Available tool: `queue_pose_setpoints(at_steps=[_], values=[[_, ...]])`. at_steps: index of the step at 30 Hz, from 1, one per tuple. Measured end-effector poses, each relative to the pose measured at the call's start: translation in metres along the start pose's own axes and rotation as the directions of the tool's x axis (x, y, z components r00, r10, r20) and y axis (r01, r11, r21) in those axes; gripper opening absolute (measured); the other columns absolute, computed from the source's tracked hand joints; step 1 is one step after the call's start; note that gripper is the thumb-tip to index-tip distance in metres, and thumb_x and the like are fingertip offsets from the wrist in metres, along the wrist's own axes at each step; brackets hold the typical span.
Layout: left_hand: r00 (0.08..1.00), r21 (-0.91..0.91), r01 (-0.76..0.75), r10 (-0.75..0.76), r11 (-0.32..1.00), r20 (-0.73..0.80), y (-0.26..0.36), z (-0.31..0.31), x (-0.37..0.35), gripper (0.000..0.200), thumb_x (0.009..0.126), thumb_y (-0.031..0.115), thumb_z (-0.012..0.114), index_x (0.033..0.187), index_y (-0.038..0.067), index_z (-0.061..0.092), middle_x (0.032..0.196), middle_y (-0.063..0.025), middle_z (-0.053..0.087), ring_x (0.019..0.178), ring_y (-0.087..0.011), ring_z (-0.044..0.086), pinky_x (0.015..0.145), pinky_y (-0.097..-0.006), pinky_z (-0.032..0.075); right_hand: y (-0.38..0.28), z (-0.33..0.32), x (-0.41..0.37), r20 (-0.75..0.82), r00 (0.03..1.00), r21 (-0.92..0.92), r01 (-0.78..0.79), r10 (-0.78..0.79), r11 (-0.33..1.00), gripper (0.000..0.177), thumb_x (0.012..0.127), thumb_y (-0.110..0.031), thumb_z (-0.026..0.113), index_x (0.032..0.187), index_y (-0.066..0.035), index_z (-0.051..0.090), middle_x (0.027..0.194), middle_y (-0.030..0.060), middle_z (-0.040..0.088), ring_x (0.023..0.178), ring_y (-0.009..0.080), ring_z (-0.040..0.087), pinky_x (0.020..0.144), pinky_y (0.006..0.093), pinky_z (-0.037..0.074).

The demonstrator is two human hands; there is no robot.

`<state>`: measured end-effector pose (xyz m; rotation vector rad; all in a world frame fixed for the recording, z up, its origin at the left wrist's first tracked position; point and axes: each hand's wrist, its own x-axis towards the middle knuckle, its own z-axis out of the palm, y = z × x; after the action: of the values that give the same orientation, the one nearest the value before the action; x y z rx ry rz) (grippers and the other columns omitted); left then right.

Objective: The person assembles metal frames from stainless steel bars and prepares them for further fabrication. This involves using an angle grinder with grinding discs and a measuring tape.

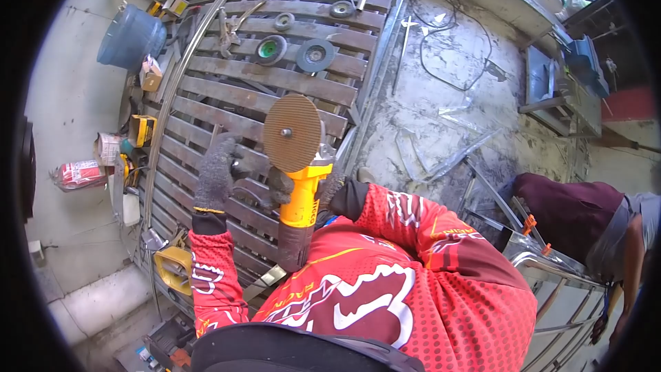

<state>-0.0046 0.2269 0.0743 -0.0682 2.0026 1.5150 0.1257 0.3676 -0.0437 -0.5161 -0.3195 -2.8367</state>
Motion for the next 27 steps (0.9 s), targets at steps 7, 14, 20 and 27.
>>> queue_pose_setpoints(at_steps=[7,14,20,27], values=[[0.923,-0.068,-0.357,0.363,0.932,0.131,0.050,0.033,-0.032,0.051,0.080,-0.013,0.047,0.129,0.002,0.052,0.100,-0.0052,0.054,0.091,-0.0123,0.056,0.080,-0.0318,0.057,0.015,0.003,-0.003,0.007,0.984,-0.053,0.177,-0.177,0.983,0.060,0.076,-0.038,0.082,0.121,-0.009,0.054,0.084,0.0059,0.057,0.074,0.0198,0.055,0.070,0.0370,0.050],[0.722,0.169,-0.684,0.626,0.709,0.296,0.072,0.061,-0.047,0.057,0.080,-0.017,0.046,0.133,0.005,0.050,0.099,-0.0029,0.055,0.091,-0.0101,0.054,0.086,-0.0260,0.048,0.028,-0.044,-0.011,0.048,0.967,0.122,0.242,-0.249,0.963,0.060,0.079,-0.048,0.074,0.119,-0.007,0.054,0.079,0.0039,0.056,0.065,0.0172,0.052,0.064,0.0350,0.047],[0.744,0.107,-0.614,0.528,0.782,0.409,0.086,0.081,-0.054,0.067,0.078,-0.018,0.051,0.140,0.008,0.047,0.097,-0.0033,0.059,0.088,-0.0119,0.058,0.083,-0.0276,0.050,0.006,-0.008,-0.004,-0.027,0.991,0.008,0.135,-0.134,0.991,0.056,0.078,-0.054,0.072,0.106,-0.007,0.058,0.079,0.0037,0.057,0.065,0.0187,0.053,0.064,0.0361,0.047],[0.689,0.170,-0.684,0.551,0.710,0.470,0.085,0.091,-0.035,0.063,0.082,-0.014,0.054,0.140,0.009,0.048,0.097,-0.0048,0.063,0.086,-0.0135,0.064,0.081,-0.0303,0.054,0.011,-0.011,-0.006,0.090,0.979,-0.174,0.196,-0.182,0.965,0.056,0.073,-0.047,0.081,0.105,-0.007,0.059,0.087,0.0059,0.059,0.081,0.0241,0.059,0.077,0.0404,0.050]])
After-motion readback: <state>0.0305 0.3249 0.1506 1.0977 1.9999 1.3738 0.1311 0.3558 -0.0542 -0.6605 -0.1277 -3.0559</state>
